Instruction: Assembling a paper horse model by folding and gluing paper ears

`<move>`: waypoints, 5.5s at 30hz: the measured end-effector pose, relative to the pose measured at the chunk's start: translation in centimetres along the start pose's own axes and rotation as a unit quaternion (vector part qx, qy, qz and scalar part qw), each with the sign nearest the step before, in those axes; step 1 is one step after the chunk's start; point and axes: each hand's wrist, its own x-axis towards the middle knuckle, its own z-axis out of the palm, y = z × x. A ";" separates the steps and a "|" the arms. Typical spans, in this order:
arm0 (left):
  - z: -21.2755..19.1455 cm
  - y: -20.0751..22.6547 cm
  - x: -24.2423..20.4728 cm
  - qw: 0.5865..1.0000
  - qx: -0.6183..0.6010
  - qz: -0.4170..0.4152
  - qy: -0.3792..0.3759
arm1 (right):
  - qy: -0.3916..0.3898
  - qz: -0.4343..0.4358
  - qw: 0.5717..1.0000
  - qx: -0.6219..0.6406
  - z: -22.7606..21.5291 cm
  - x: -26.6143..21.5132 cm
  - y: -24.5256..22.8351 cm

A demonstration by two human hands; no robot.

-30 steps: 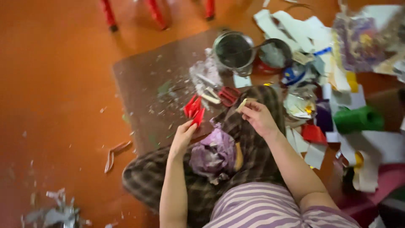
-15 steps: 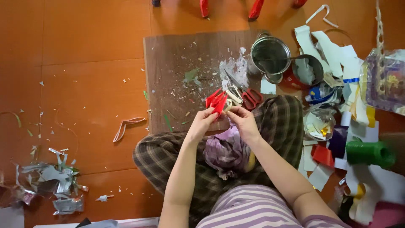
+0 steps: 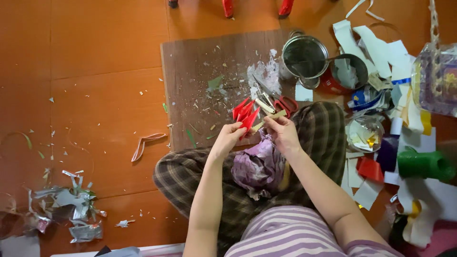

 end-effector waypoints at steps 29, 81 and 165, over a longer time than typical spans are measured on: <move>2.1 1.7 -1.1 0.991 0.112 0.033 0.063 | -0.203 -0.133 0.965 -0.100 1.3 -2.3 -5.0; 3.9 1.4 -1.8 0.892 0.348 0.222 0.183 | -0.017 -0.102 0.992 -0.075 5.0 -0.6 0.5; -0.5 7.2 1.3 0.989 0.049 0.140 -0.013 | -0.209 -0.632 0.396 -0.633 3.3 3.8 -16.3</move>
